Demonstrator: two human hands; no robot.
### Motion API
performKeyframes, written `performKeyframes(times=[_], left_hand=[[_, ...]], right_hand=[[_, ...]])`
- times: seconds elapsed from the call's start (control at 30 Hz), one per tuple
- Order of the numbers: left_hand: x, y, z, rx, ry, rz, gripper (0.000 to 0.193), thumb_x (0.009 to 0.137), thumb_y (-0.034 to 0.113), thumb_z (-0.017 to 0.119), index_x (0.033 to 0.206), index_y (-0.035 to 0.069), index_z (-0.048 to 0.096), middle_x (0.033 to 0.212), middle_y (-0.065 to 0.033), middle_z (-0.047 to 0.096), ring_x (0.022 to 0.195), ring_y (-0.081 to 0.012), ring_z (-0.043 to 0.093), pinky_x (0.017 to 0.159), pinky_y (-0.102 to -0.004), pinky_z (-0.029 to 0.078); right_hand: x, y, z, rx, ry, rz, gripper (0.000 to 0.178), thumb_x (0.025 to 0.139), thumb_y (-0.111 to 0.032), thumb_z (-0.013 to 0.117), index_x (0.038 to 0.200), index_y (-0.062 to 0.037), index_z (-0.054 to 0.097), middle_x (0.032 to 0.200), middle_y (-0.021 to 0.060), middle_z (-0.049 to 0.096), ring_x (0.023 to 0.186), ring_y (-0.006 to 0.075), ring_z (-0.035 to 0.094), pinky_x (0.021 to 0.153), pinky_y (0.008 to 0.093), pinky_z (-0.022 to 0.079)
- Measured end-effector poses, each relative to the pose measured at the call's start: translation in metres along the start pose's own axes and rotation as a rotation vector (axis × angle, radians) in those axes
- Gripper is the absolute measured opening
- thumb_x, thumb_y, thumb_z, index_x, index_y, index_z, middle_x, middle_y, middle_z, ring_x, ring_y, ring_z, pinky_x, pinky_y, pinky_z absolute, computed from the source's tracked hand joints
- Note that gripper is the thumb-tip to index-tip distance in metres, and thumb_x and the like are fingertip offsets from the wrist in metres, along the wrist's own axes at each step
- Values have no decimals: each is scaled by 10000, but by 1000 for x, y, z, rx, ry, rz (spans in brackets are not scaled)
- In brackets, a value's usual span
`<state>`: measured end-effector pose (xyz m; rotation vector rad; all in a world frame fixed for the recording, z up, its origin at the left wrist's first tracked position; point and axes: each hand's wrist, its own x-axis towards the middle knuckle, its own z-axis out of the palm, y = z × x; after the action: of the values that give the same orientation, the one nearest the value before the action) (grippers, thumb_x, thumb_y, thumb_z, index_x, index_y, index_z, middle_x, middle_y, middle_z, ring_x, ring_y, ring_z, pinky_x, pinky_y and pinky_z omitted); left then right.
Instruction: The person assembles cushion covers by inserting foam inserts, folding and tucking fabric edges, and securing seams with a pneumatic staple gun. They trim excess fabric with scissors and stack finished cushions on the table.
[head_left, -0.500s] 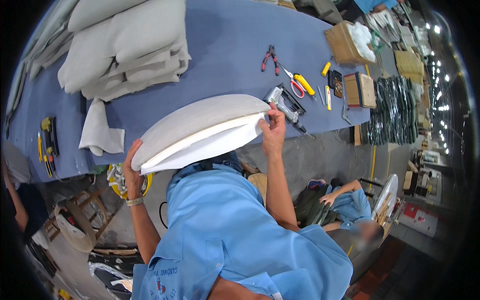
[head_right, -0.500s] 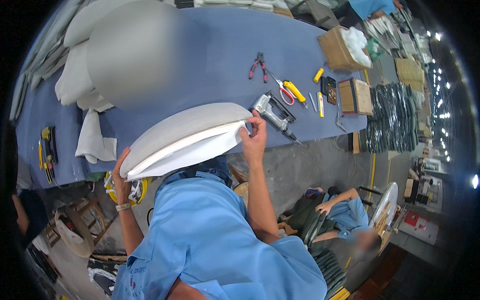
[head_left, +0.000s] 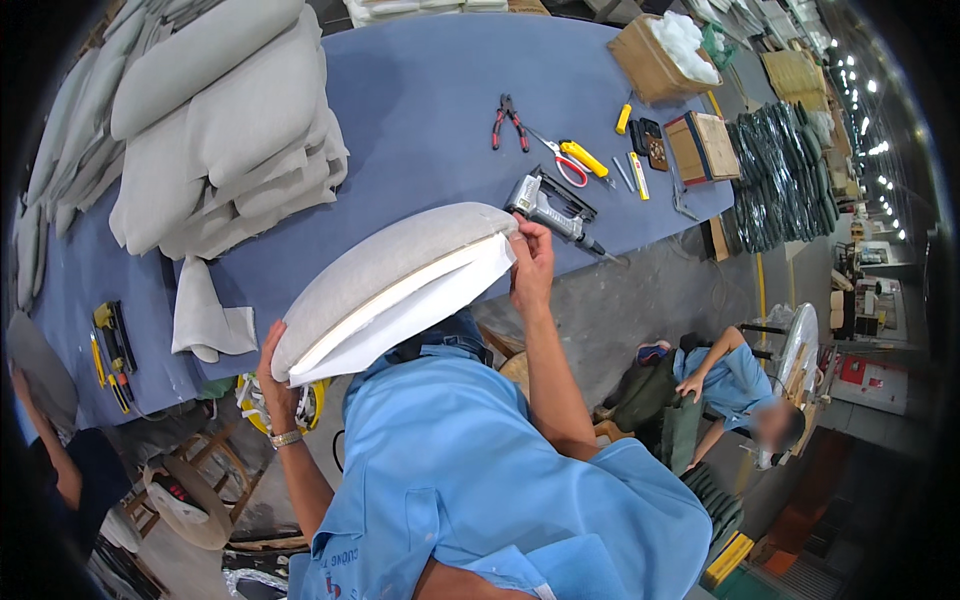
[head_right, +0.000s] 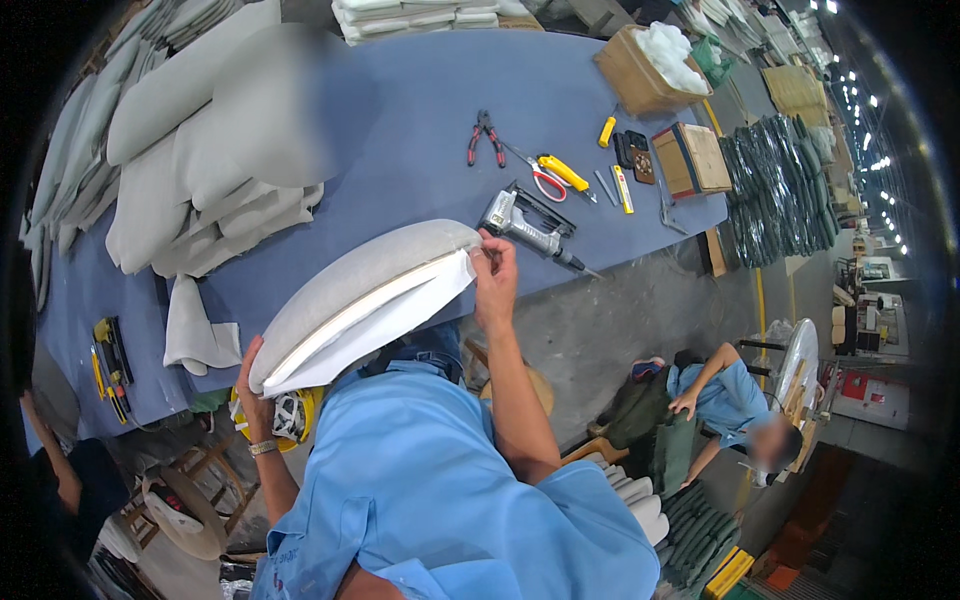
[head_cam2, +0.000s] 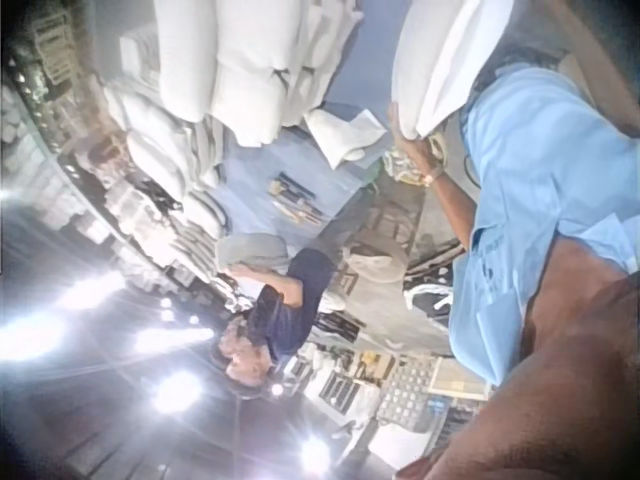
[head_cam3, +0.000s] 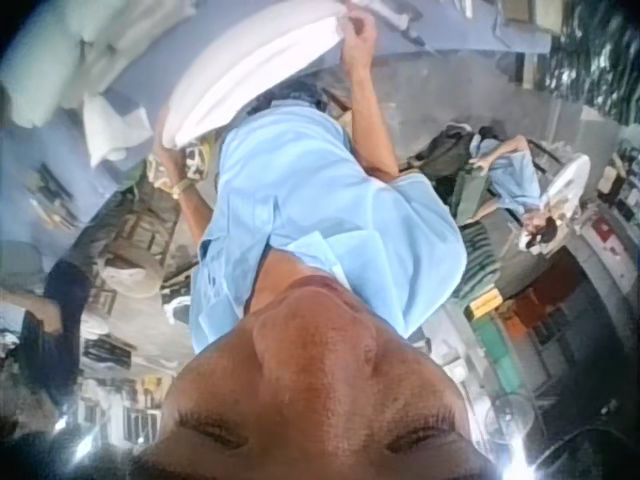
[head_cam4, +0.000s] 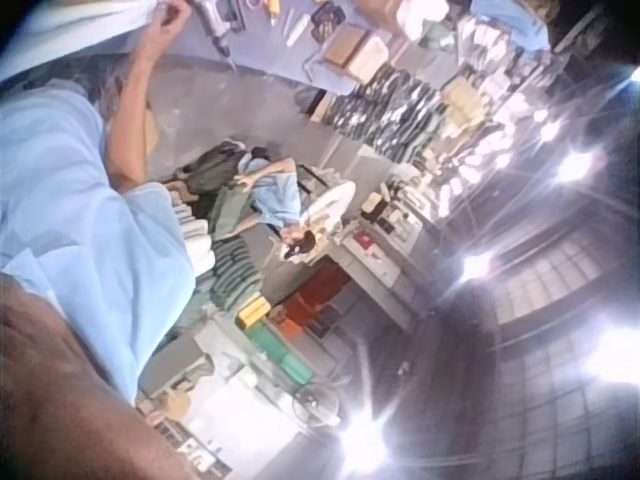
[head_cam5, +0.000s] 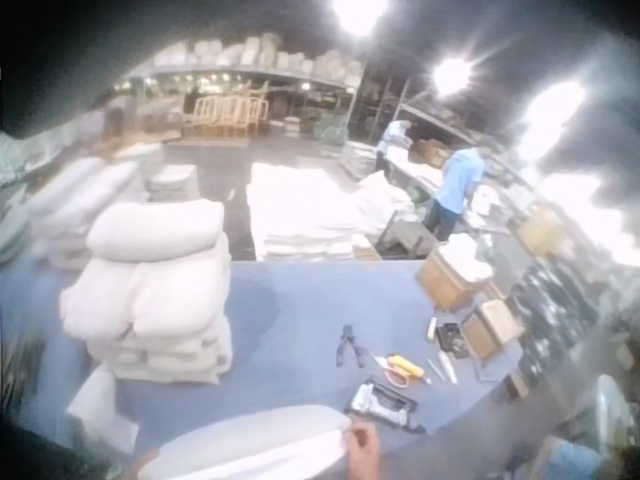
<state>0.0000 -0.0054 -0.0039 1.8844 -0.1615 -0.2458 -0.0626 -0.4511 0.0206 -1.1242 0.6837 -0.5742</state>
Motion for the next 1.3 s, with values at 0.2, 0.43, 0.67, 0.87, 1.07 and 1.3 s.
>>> performKeyframes(times=[0.2, 0.43, 0.67, 0.87, 1.07, 1.3], left_hand=[[-14, 5, 6, 192, -4, 139, 568, 866, 76, 673, 1425, 57, 578, 1503, -170, 536, 1425, -317, 469, 1197, -422, 328], [-32, 5, 39, 227, 96, 271, 483, 911, 59, 590, 1386, -28, 584, 1419, -215, 598, 1359, -356, 538, 1168, -437, 374], [-14, 72, 103, 334, -384, 26, 737, 813, 159, 845, 1446, -12, 507, 1366, -233, 629, 1274, -369, 605, 1085, -437, 471], [31, 225, 51, 42, 134, 638, 777, 875, 253, 797, 1542, 87, 436, 1608, -184, 390, 1462, -347, 419, 1178, -451, 369], [60, 232, 68, 371, 467, 822, 519, 931, 313, 726, 1390, 106, 599, 1421, -134, 574, 1327, -305, 539, 1118, -427, 412], [39, 97, 87, 108, 840, 161, 328, 1007, 305, 628, 875, 35, 762, 724, -102, 671, 605, -233, 619, 586, -360, 476]], right_hand=[[-46, -2, 29, -115, -19, 298, 520, 975, -303, 711, 1346, 13, 528, 1310, 136, 617, 1124, 190, 605, 950, 348, 501], [-21, -7, 56, -16, 100, 283, 410, 1074, -244, 528, 1358, 48, 570, 1184, 145, 699, 1039, 224, 675, 918, 354, 520], [44, -175, 145, -743, -451, -409, 288, 1013, -247, 569, 1122, 1, 666, 884, 192, 703, 803, 279, 674, 759, 377, 503], [1, -226, 184, -1331, -879, -823, 359, 846, -110, 594, 1191, -30, 653, 993, 231, 697, 971, 439, 633, 873, 544, 444], [-26, -198, 183, -1426, -1272, -852, 324, 749, -90, 618, 1054, -87, 728, 935, 196, 714, 828, 436, 671, 734, 521, 521], [-21, -85, 214, -1148, -1397, -506, 223, 917, -191, 693, 1073, -37, 730, 926, 190, 737, 858, 329, 721, 795, 408, 541]])
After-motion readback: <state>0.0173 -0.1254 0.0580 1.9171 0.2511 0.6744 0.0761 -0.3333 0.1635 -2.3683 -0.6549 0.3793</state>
